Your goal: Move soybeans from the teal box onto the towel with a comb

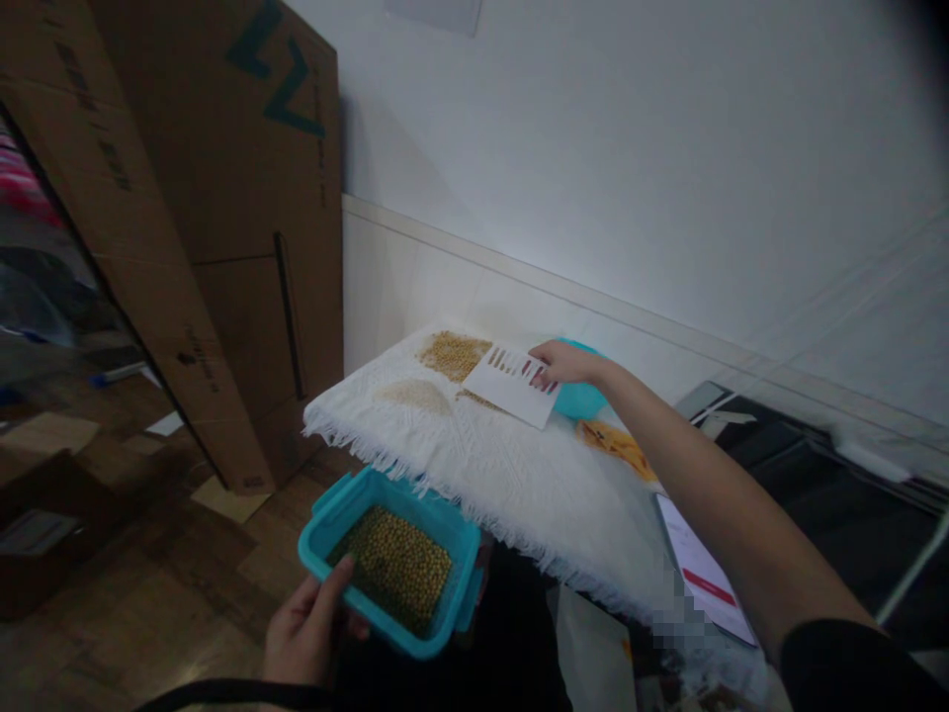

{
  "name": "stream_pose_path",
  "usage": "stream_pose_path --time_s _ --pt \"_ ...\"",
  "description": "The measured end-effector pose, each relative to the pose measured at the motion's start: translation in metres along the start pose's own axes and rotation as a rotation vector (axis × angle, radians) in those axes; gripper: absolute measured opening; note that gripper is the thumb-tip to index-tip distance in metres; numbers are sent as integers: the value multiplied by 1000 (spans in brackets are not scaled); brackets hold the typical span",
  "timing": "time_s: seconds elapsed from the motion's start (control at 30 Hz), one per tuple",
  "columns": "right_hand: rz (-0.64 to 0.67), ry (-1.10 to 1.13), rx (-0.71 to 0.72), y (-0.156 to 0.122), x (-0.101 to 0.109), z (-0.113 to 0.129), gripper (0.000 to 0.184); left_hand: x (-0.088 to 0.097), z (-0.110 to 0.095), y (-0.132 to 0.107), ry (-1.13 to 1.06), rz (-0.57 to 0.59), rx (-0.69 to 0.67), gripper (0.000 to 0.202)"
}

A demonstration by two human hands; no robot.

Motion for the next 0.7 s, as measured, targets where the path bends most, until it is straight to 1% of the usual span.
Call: stream_pose_path --time_s 0.1,0.2,0.3,0.37,0.47,0.53,0.6,0.7 --pt "-39 252 -18 -10 -7 3 33 -1 -2 -1 -21 -13 12 45" --pt "-109 466 -85 -17 -27 11 38 -3 -3 -3 -41 -19 22 46" --pt "-180 583 -187 -19 -48 13 36 -4 -6 -6 -8 -19 8 47" --pt "-194 622 -236 -18 -56 9 36 -5 -7 -7 13 -12 -11 46" --pt "-179 638 -283 -19 -59 -3 36 -6 -7 -7 15 -7 -38 45" --pt "-172 642 -311 -23 -56 -13 36 -7 -8 -8 13 -16 -24 46" --pt "-183 640 -341 -29 -53 -23 37 -9 -10 -9 24 -21 8 48" --pt "-212 621 -377 -39 -48 -36 37 -10 -15 -12 55 -20 -17 48"
Point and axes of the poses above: each hand's wrist, its own y-axis towards the middle knuckle, its own x-axis out of the back of the hand, z = x × y, the point moved 3 cm from there along y, towards the middle knuckle, and after that the axes turned 11 degrees about -z, right-handed, at the moved point
